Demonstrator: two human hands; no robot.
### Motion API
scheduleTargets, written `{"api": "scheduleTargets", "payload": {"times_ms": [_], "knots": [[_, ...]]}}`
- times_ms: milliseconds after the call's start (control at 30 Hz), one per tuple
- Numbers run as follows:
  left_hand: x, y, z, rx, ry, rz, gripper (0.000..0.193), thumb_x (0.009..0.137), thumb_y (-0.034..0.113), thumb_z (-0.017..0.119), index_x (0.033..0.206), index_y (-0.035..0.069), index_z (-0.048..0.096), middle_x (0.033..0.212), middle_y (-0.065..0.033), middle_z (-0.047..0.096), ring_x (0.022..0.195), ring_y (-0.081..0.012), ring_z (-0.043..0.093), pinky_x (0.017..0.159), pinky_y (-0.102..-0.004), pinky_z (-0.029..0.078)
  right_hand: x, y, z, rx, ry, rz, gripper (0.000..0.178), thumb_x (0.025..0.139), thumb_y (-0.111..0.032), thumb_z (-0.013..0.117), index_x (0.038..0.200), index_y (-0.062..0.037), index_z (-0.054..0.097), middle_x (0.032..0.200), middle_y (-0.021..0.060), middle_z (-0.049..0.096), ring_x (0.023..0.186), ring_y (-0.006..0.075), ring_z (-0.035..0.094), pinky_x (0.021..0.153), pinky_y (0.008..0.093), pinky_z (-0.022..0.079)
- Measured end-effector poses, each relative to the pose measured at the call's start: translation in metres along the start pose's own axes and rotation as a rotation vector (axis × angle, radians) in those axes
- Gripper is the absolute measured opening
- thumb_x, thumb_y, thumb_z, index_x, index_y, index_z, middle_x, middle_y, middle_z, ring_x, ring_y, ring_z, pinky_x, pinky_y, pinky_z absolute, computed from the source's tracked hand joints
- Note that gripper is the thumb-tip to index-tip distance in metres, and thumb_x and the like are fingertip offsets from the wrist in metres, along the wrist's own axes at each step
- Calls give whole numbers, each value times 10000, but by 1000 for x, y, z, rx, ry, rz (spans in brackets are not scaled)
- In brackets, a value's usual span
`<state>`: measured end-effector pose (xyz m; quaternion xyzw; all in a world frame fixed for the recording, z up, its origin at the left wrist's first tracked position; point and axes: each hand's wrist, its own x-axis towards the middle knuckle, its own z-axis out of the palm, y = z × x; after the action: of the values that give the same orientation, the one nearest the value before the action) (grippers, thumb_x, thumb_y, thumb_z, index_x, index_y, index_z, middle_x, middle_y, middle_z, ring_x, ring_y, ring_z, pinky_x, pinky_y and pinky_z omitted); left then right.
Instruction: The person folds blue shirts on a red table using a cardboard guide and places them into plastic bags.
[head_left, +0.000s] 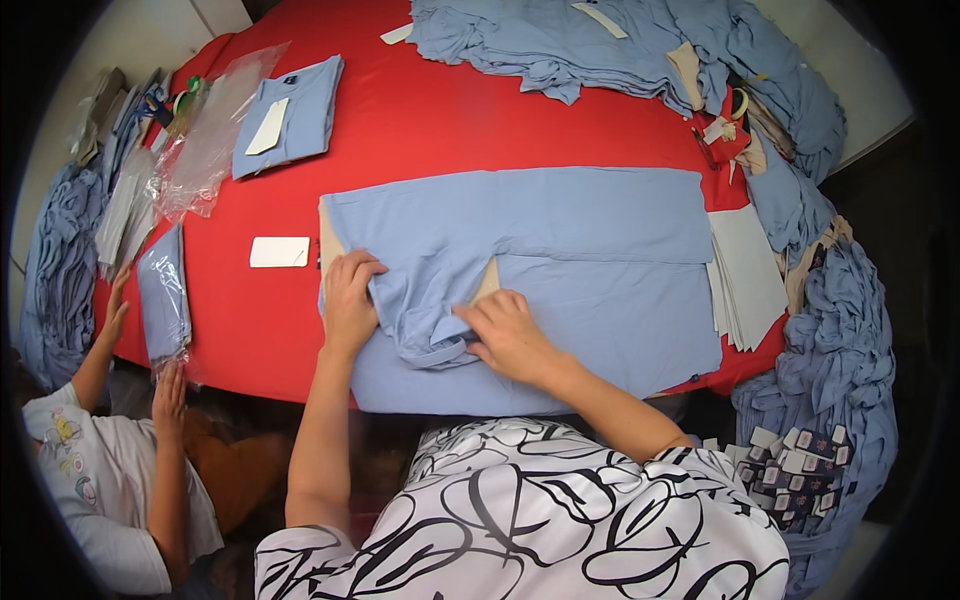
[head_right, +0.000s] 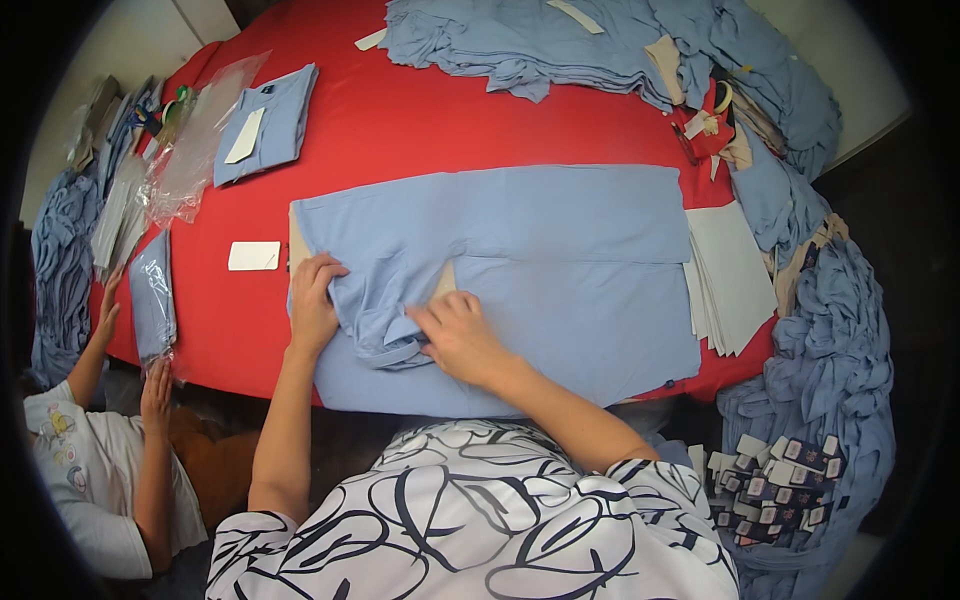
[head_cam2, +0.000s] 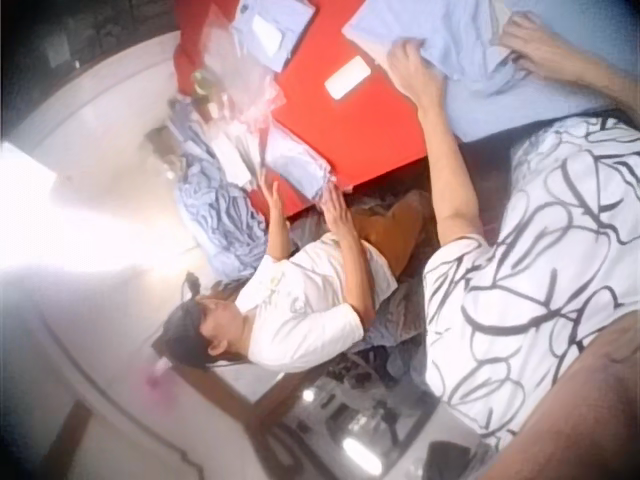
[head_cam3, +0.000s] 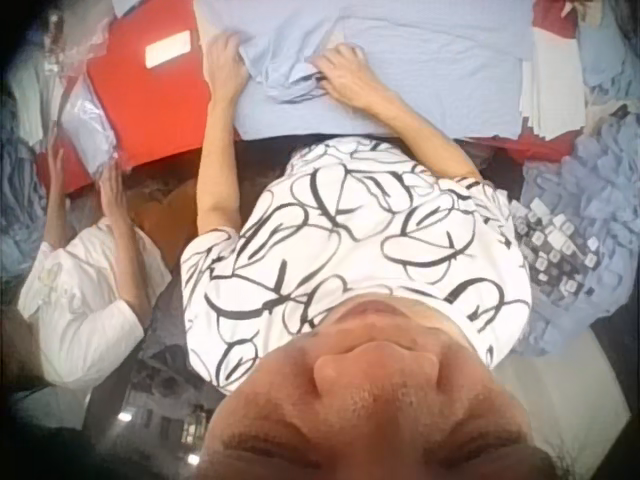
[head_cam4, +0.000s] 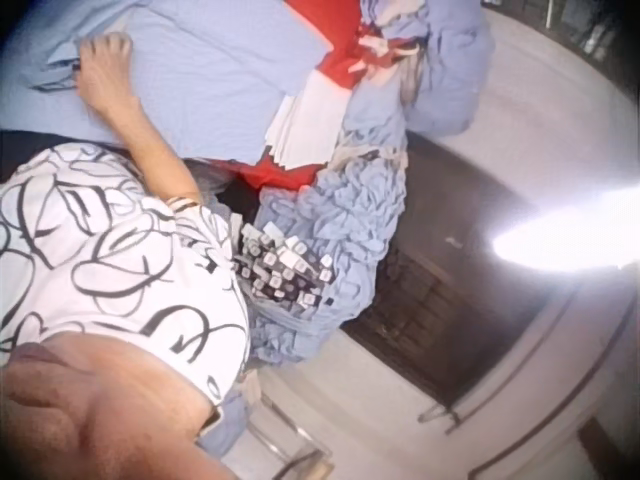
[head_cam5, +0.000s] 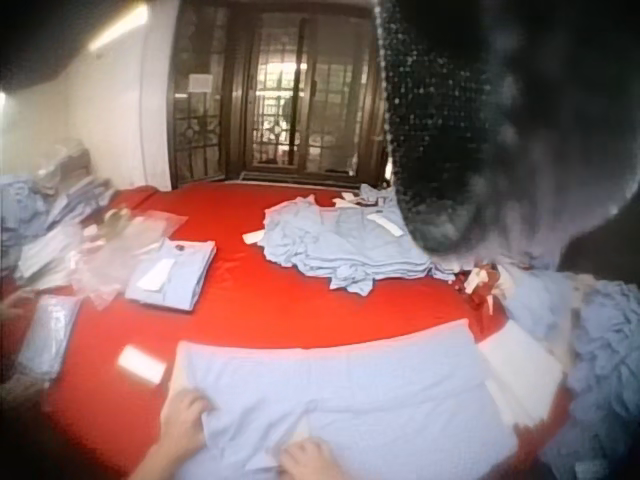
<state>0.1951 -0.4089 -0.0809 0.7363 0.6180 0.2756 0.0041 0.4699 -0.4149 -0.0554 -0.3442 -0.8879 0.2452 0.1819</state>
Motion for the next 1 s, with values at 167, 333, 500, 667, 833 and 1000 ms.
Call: {"api": "scheduleTargets", "payload": {"times_ms": [167,333,500,667,833,1000], "knots": [[-1,-2,-5,-50,-21,-67,330,698,178,752,991,98,623,1071,-50,581,1113,-292,488,960,-425,372,-14,-33,-79,340,-273,-115,317,732,-17,634,1046,-52,651,987,114,620,991,280,611,849,379,480],[9,2,-10,-40,-61,-54,511,629,257,844,1059,88,624,1146,-54,562,1129,-305,459,989,-421,357,-19,71,-137,711,320,480,422,801,-154,712,1180,-12,594,1046,167,628,937,309,632,800,362,526],[5,-4,-6,3,-56,-79,655,596,348,880,1115,67,596,1154,-72,560,1111,-313,453,997,-425,353,-61,86,-82,-67,400,597,413,807,-186,736,1169,-31,611,1084,143,627,965,261,611,851,362,502],[-2,1,-4,-8,29,-60,652,583,329,886,1112,78,600,1057,-80,588,1055,-308,479,974,-429,371,-61,-74,41,-64,-193,-141,523,758,-227,730,1254,-130,594,1141,155,585,1028,286,551,912,433,442],[11,-6,-17,-195,-315,-163,505,764,402,755,1112,51,649,1069,-101,630,1051,-284,540,1017,-397,368,-19,-53,58,-7,-437,-352,182,844,-152,553,1002,-73,597,1038,139,615,828,313,621,702,451,501],[58,-44,-48,-980,-679,-704,537,912,466,540,1156,2,658,1225,-153,637,1168,-262,565,1045,-354,385,121,15,-62,356,103,78,110,875,-134,562,909,-58,634,858,140,633,802,317,611,760,399,486]]}}
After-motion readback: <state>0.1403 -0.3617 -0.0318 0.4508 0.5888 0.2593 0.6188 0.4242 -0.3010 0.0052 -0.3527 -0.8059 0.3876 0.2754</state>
